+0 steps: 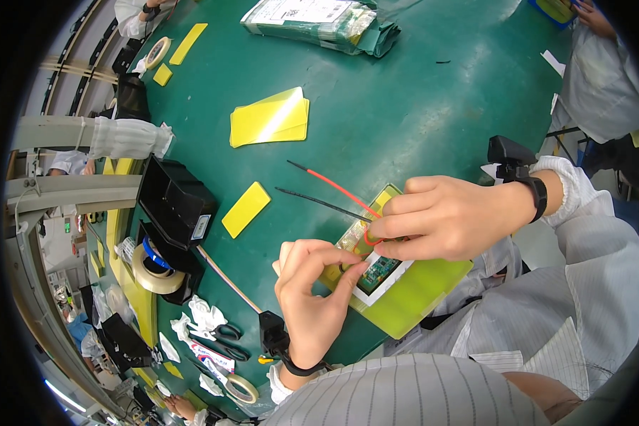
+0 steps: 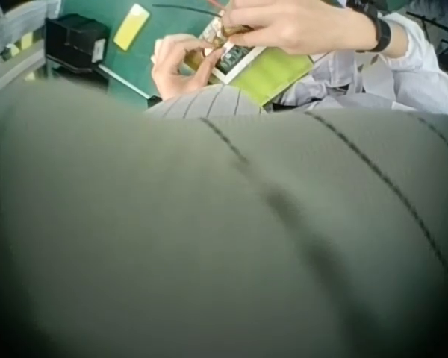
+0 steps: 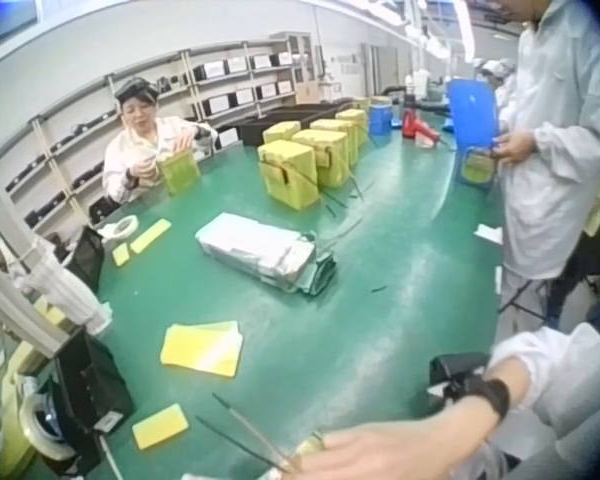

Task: Assembling a battery pack by attaching a circuit board and applying protective tape.

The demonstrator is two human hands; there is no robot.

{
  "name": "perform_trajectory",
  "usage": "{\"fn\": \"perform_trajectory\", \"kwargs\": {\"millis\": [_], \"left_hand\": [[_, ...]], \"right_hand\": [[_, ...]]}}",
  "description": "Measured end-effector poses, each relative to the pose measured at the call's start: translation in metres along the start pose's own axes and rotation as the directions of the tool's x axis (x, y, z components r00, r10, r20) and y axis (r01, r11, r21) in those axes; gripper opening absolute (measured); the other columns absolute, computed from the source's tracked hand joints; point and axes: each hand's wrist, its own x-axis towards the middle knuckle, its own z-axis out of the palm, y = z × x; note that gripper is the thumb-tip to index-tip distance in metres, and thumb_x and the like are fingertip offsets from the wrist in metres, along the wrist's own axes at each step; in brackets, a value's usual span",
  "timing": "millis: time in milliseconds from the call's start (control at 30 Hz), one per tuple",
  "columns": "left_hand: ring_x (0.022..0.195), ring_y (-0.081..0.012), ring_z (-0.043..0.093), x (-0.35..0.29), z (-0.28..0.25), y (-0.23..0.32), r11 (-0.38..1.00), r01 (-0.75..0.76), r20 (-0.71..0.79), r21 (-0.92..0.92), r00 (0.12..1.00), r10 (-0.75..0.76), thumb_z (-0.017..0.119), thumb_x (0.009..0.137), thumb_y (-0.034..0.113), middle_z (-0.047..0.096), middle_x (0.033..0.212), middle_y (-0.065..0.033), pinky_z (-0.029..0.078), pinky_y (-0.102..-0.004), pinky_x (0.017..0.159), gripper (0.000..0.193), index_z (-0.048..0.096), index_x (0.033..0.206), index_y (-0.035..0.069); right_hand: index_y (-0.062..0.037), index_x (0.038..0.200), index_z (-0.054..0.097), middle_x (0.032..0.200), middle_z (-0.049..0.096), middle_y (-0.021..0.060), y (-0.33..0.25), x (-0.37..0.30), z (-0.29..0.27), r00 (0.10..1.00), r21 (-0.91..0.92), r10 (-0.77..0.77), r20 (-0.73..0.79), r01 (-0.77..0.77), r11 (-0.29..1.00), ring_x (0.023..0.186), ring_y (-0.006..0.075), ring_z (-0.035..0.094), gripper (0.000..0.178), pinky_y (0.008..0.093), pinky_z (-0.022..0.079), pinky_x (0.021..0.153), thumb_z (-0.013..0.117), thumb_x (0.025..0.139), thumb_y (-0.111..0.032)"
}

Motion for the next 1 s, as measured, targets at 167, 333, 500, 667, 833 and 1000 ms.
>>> {"fn": "perform_trajectory", "kwargs": {"millis": [167,333,500,667,833,1000], "left_hand": [[0.082,-0.0216,0.055,-0.001,-0.001,-0.002,1.0,0.016,-0.003,0.006,1.0,-0.016,0.086,0.069,0.002,0.063,0.086,-0.0031,0.038,-0.0322,0.076,0.023,0.071,0.085,0.009],[0.079,-0.0204,0.054,-0.001,-0.002,-0.006,0.995,0.046,-0.063,-0.094,0.997,-0.052,0.081,0.076,0.001,0.065,0.085,-0.0039,0.038,-0.0311,0.076,0.016,0.07,0.087,0.006],[0.077,-0.0178,0.052,-0.002,-0.004,-0.003,0.983,0.073,-0.122,-0.17,0.988,-0.094,0.073,0.086,0.0,0.065,0.085,-0.0044,0.037,-0.0296,0.074,0.006,0.068,0.089,0.003],[0.077,-0.0173,0.052,-0.001,-0.005,-0.006,0.975,0.08,-0.109,-0.205,0.989,-0.104,0.07,0.089,-0.001,0.065,0.085,-0.0049,0.037,-0.0291,0.075,0.003,0.067,0.09,0.001],[0.078,-0.0161,0.054,-0.004,-0.011,-0.002,0.963,0.1,-0.107,-0.248,0.986,-0.13,0.063,0.096,0.002,0.064,0.089,-0.0071,0.041,-0.0279,0.076,0.005,0.065,0.092,-0.002],[0.081,-0.0135,0.055,-0.016,-0.024,-0.005,0.897,0.074,-0.214,-0.435,0.96,-0.183,0.047,0.107,0.014,0.06,0.091,-0.0088,0.043,-0.0264,0.073,0.026,0.06,0.091,-0.003]], "right_hand": [[-0.0047,0.098,0.07,0.105,0.062,0.0046,0.003,0.0,-0.008,0.996,0.076,0.088,0.022,-0.089,0.993,0.09,0.019,0.058,0.018,0.0323,0.04,0.07,0.067,0.081,-0.007],[-0.007,0.104,0.071,0.102,0.062,0.0036,0.008,-0.001,-0.012,0.988,0.108,0.143,-0.056,-0.136,0.985,0.089,0.0195,0.058,0.024,0.0336,0.039,0.07,0.067,0.08,-0.004],[-0.0058,0.101,0.07,0.102,0.063,0.0039,0.009,-0.001,-0.005,0.999,0.117,0.044,-0.003,-0.043,0.992,0.089,0.0194,0.058,0.022,0.0327,0.04,0.067,0.067,0.079,-0.003],[-0.0044,0.096,0.069,0.104,0.063,0.0057,0.008,-0.001,0.0,1.0,0.074,-0.002,0.004,0.002,0.997,0.088,0.0197,0.058,0.019,0.0316,0.04,0.067,0.068,0.077,-0.01],[-0.0082,0.11,0.07,0.11,0.064,0.0045,0.009,-0.001,0.001,0.999,0.014,-0.011,0.045,0.01,1.0,0.093,0.0167,0.061,0.024,0.0306,0.038,0.062,0.067,0.086,-0.011],[-0.0075,0.105,0.069,0.107,0.062,0.0046,0.006,0.011,0.007,0.996,0.044,-0.068,0.051,0.066,0.997,0.092,0.0171,0.06,0.024,0.0301,0.039,0.066,0.067,0.083,-0.014]]}}
